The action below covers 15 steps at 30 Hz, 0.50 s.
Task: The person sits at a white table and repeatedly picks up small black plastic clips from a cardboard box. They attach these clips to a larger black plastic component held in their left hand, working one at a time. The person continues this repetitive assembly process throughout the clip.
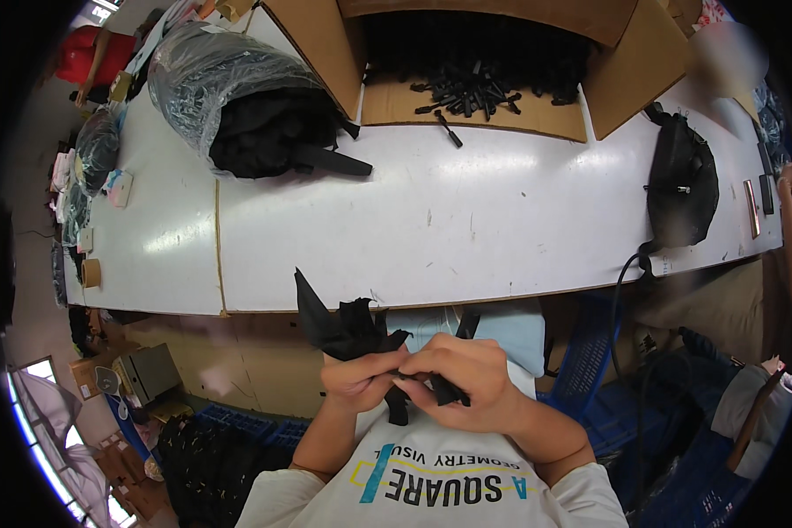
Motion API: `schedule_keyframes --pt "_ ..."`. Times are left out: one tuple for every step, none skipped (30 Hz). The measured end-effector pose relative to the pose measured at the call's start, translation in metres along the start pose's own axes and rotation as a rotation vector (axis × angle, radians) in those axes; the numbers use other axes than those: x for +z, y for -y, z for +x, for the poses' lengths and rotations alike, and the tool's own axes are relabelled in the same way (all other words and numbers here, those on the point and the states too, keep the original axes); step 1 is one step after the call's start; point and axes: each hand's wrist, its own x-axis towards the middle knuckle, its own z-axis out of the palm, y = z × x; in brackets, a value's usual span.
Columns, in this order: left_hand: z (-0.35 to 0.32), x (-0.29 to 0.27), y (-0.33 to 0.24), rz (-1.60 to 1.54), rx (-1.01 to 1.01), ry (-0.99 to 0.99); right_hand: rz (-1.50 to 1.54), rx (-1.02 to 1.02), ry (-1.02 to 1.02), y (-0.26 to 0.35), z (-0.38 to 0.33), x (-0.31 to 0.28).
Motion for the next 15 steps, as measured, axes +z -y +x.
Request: schedule_keyframes --pt "0.0 0.0008 -0.0006 -0.004 -0.001 -0.006 0.0 0.001 -0.001 -0.0001 -0.0003 0.0" --pt "0.0001 0.0011 -0.001 -0.008 -0.003 -0.012 0.0 0.001 -0.003 -0.0001 -0.0006 0.0001" --pt "0.0005 0.0009 -0.0011 -0.002 0.0 -0.01 0.001 0.007 -0.005 0.0 -0.0009 0.0003" --pt "0.0011 0.0004 -0.0011 0.005 0.004 -0.008 0.003 0.014 -0.007 0.0002 -0.001 0.0006" --pt "0.0015 0.0 -0.0011 0.012 0.007 -0.006 0.004 0.02 -0.01 0.0003 -0.0011 0.0009" --pt "0.0016 0.0003 -0.001 0.009 0.007 -0.012 0.008 0.025 -0.009 0.0002 -0.0014 0.001" --pt "0.0012 0.0011 -0.001 0.005 0.007 -0.019 0.012 0.031 -0.007 -0.0002 -0.0022 0.001" --pt "0.0009 0.0018 -0.001 0.002 0.007 -0.026 0.016 0.037 -0.005 -0.0006 -0.0029 0.0012" --pt "0.0009 0.002 -0.0012 0.005 0.006 -0.029 0.016 0.038 -0.005 -0.0011 -0.0035 0.0015" --pt "0.0011 0.0023 -0.0012 0.007 0.005 -0.031 0.016 0.04 -0.006 -0.0018 -0.0041 0.0018" --pt "0.0011 0.0026 -0.0011 0.008 0.004 -0.033 0.015 0.042 -0.006 -0.0023 -0.0044 0.0019" --pt "0.0005 0.0032 -0.0008 0.002 -0.01 -0.036 0.001 0.05 0.001 -0.002 -0.0044 0.0014" --pt "-0.0006 0.0038 -0.0005 -0.003 -0.024 -0.039 -0.012 0.058 0.009 -0.0012 -0.0042 0.0006" --pt "-0.0014 0.004 0.0 -0.009 -0.039 -0.042 -0.026 0.066 0.017 -0.0007 -0.0041 0.0003" --pt "-0.0017 0.0034 0.0005 -0.001 -0.038 -0.029 -0.027 0.073 0.015 -0.0007 -0.0041 0.0004"
